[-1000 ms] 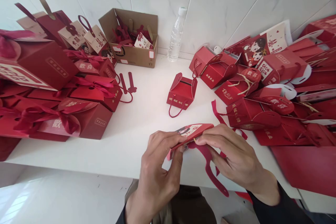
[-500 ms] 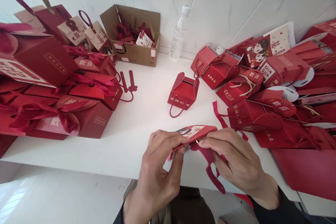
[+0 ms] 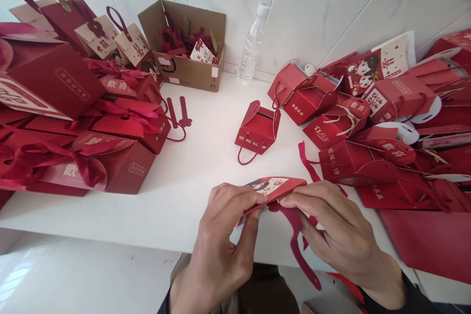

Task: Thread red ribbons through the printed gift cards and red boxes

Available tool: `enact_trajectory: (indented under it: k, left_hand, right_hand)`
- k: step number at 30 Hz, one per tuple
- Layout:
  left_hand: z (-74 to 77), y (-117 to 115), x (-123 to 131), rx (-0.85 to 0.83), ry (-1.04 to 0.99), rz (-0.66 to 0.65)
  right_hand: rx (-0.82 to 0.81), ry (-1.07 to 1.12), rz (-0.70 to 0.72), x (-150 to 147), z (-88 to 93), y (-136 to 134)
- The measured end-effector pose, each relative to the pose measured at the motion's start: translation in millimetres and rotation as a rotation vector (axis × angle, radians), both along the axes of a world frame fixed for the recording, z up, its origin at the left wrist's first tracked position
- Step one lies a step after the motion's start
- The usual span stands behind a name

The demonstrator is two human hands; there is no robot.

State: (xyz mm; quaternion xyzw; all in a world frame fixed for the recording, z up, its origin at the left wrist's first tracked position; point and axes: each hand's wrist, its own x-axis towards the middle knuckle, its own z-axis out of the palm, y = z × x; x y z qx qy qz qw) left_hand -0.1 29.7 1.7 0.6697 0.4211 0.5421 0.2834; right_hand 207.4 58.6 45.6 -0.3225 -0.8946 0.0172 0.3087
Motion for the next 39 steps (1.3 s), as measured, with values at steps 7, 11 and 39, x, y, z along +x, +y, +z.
enact_trajectory:
  k: [7,11,39]
  left_hand:
    - [-2.6,0,3,-0.007,-0.02,-0.016]
    - [-6.7,-1,4,0.064,-0.035,-0.047]
    - [3.9,-11,11,-0.015,0.084,0.012]
  right_hand:
    - [-0.039,0.004,0.006,-1,-2.9,-3]
    - [-0.14,0.093,0.001,1,-6.1,-8]
    - [-0.628,0.513,-0.221,-5,-29.3,-40]
